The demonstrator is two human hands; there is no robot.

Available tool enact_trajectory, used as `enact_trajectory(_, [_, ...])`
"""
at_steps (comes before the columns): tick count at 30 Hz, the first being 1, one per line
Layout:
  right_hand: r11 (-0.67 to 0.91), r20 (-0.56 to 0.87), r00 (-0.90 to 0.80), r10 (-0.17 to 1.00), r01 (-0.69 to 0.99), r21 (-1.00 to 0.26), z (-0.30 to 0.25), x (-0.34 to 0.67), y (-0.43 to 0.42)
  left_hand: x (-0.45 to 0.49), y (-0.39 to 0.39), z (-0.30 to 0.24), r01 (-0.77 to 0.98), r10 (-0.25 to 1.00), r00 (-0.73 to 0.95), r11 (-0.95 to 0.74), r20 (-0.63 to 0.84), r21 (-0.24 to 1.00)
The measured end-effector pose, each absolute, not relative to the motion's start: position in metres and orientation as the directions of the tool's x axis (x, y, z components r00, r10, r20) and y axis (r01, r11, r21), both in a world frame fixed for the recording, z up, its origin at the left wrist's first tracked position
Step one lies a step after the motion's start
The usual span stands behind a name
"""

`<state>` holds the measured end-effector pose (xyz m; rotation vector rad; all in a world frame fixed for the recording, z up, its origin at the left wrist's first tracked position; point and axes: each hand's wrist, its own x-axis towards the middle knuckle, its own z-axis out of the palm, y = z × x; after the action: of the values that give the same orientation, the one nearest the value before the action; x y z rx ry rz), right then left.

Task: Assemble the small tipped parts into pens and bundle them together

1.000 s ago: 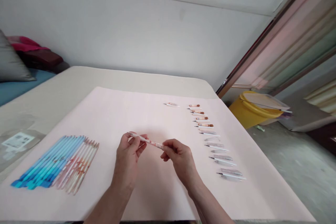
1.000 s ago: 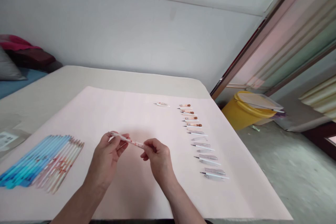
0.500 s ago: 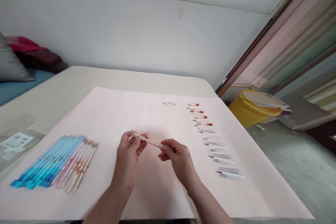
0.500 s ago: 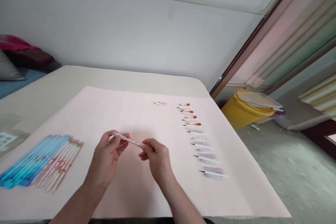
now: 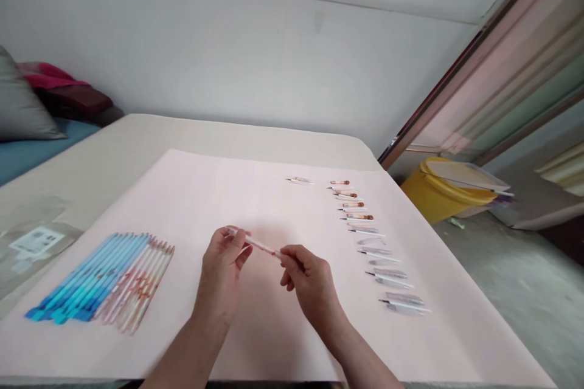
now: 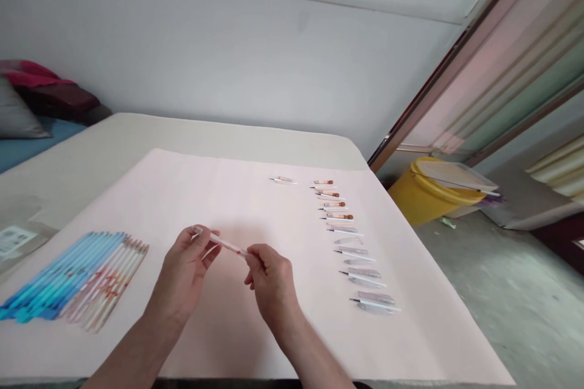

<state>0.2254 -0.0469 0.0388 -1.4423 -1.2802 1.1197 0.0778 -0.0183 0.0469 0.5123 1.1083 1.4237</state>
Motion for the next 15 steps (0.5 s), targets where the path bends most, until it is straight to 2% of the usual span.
enact_trajectory(3, [-0.115, -0.11, 0.046, 0.993, 0.133, -0.984, 0.0373, 0.2239, -0.0472, 0.0747, -0.0156, 0.0447, -0.52, 0.919, -0.249, 0.14, -0.306, 0.843])
enact_trajectory(7, [-0.176, -0.175, 0.034, 0.984, 0.02, -0.984, 0.0346, 0.2245, -0.0459, 0.0721, -0.0136, 0.0468, -0.566, 0.932, -0.174, 0.169, -0.317, 0.807])
enact_trajectory(15, [-0.193, -0.193, 0.02, 0.981, -0.016, -0.981, 0.0374, 0.2207, -0.0466, 0.0731, -0.0114, 0.0444, -0.583, 0.931, -0.189, 0.15, -0.313, 0.799])
